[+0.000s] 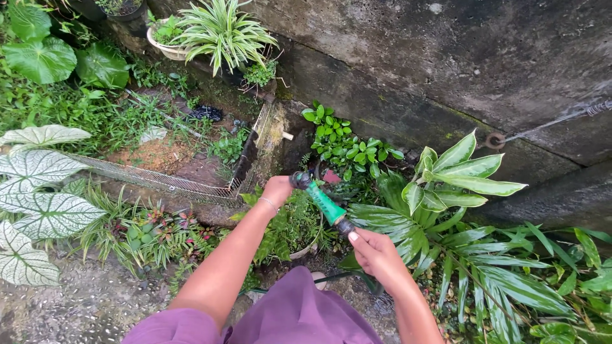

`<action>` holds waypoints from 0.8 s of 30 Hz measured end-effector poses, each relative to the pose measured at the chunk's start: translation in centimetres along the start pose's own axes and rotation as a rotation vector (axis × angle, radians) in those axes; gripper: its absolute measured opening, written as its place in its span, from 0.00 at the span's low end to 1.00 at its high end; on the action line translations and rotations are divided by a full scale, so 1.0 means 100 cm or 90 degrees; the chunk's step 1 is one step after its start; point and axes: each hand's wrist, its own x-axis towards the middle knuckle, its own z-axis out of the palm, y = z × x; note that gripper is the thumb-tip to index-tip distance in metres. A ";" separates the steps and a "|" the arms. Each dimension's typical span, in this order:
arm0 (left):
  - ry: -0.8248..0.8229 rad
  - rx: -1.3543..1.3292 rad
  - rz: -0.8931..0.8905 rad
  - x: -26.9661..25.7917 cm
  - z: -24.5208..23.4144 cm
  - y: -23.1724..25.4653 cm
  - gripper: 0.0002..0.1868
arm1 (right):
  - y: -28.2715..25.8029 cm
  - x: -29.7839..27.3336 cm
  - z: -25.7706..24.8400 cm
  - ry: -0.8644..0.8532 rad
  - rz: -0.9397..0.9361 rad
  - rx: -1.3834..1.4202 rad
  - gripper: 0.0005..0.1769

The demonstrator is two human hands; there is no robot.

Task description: Watering various potted and garden plants using a garden hose with a spray nozzle.

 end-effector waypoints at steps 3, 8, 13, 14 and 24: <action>-0.015 -0.007 0.133 0.009 -0.001 -0.020 0.22 | 0.010 0.007 -0.011 0.034 0.031 0.016 0.13; -0.088 0.039 0.147 0.009 -0.007 -0.019 0.15 | -0.002 -0.003 -0.014 -0.015 0.040 0.019 0.13; -0.243 0.126 0.130 -0.003 -0.021 -0.003 0.12 | -0.012 -0.009 -0.008 -0.050 0.032 0.005 0.14; -0.265 0.124 0.086 -0.007 -0.022 -0.002 0.10 | -0.015 -0.010 -0.006 -0.034 0.018 -0.047 0.15; -0.216 0.390 0.129 0.001 -0.019 -0.019 0.03 | -0.035 -0.023 0.013 0.011 -0.021 -0.187 0.17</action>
